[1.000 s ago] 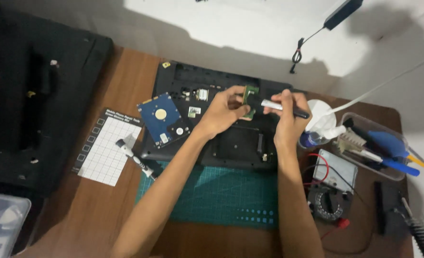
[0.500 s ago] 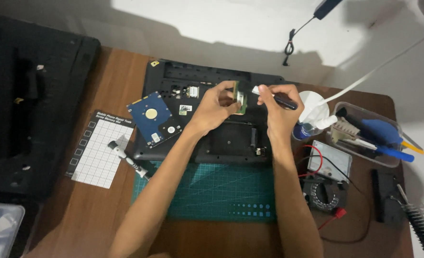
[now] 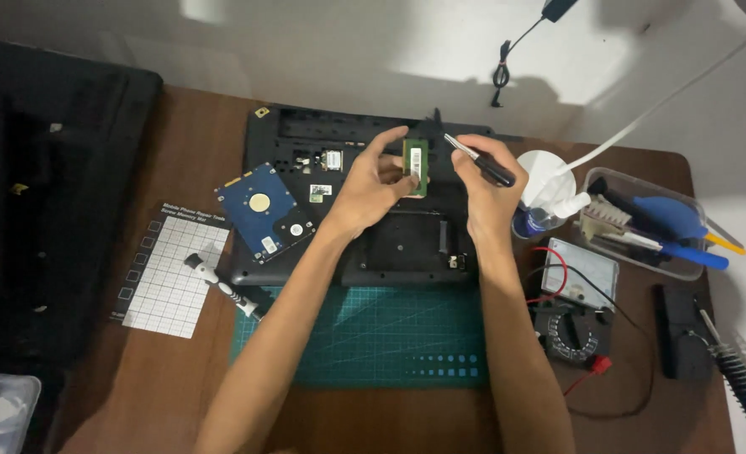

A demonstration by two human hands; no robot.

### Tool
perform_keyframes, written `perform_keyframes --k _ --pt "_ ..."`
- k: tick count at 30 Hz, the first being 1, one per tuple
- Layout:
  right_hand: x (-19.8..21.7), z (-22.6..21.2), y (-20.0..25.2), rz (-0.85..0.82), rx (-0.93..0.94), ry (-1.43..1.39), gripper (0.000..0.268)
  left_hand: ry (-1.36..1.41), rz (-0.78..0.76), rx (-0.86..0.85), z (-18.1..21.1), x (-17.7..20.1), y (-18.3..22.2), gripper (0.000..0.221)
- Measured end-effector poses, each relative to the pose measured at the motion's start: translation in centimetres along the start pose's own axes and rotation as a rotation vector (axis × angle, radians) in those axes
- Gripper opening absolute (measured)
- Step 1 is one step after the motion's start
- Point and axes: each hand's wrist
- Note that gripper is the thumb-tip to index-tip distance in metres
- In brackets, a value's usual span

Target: Cleaning the gold contacts of a laptop RAM module using an eraser to remove oxidation.

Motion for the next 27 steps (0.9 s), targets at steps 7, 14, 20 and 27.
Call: perform_keyframes --k 7,14,20,27 --pt "-0.4 -0.3 0.0 -0.009 0.028 -0.096 0.018 0.067 -0.027 -0.006 0.1 0.3 0.0 0.064" --pt "0.0 -0.6 0.0 -0.113 0.035 -0.09 0.013 0.098 -0.019 0.015 0.2 0.1 0.1 0.069" --pt "-0.2 -0.7 0.0 -0.099 -0.106 -0.106 0.023 -0.053 0.004 0.015 0.0 0.2 0.0 0.067" --pt "-0.5 -0.6 -0.5 0.023 -0.102 -0.098 0.046 -0.049 0.007 0.023 -0.6 0.4 -0.6 0.063"
Point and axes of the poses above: each hand's wrist, its own y-axis away from the middle knuckle, its own x-axis out of the back of the hand, z = x × y, and after that the axes turned 8 degrees about y, right-handed
